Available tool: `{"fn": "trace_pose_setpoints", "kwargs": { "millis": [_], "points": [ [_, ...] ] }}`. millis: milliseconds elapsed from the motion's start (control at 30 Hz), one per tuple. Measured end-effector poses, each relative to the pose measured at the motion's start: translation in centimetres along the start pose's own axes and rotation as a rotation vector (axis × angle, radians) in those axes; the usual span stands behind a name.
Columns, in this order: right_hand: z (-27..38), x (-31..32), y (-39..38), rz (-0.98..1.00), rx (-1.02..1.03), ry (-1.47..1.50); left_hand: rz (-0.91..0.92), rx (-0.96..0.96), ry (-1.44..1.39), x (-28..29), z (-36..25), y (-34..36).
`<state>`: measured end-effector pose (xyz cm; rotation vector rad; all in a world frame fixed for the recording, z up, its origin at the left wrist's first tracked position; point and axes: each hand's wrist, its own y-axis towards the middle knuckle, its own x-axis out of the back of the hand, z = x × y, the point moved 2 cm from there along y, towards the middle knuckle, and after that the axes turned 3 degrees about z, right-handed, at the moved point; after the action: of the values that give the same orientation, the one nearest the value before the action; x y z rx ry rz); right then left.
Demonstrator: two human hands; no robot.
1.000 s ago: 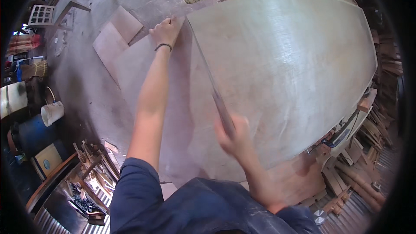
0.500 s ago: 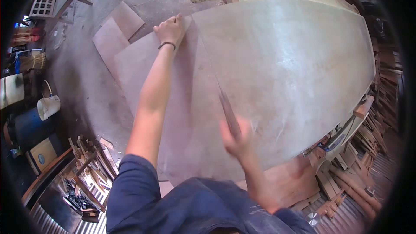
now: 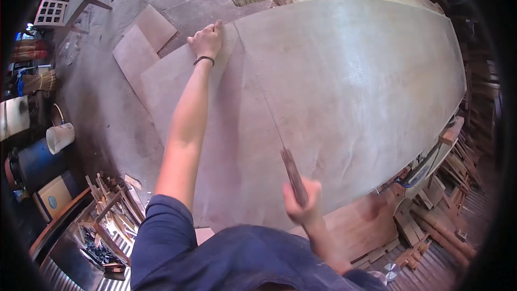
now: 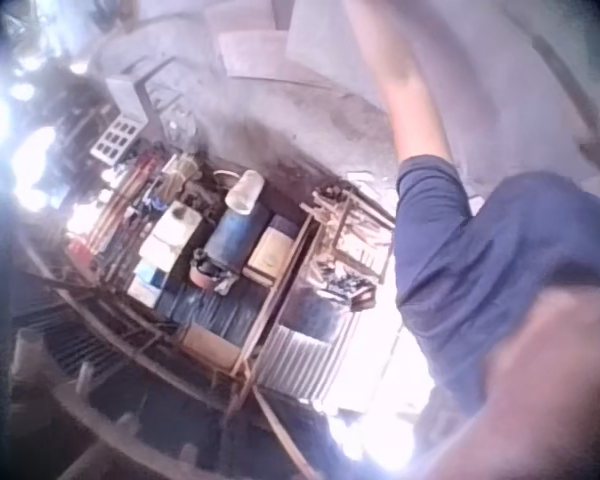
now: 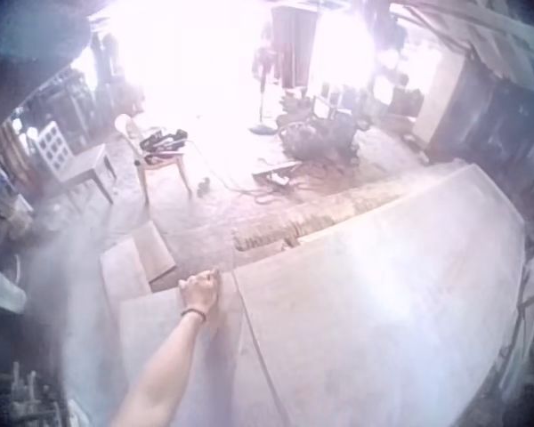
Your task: Marking a wood panel, cutting it with a hand saw, and then using a power sander to smooth the edges of a wooden frame project.
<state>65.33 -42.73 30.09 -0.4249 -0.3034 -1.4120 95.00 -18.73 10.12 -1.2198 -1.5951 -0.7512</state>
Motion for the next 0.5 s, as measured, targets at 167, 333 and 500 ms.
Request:
{"fn": "trace_pose_setpoints", "kwargs": {
  "millis": [167,333,500],
  "points": [
    [-6.4,-4.0,15.9,-0.011,-0.059,-0.093,0.004,-0.115,0.045,-1.8,-5.7,-0.6],
    [-5.5,-6.0,17.8,-0.034,-0.024,-0.045,0.050,-0.057,0.018,-1.4,-2.3,-0.2],
    [1.6,2.5,-2.5,0.015,-0.099,0.010,-0.051,-0.086,0.043,0.0,-1.1,-0.1]
  ]
}}
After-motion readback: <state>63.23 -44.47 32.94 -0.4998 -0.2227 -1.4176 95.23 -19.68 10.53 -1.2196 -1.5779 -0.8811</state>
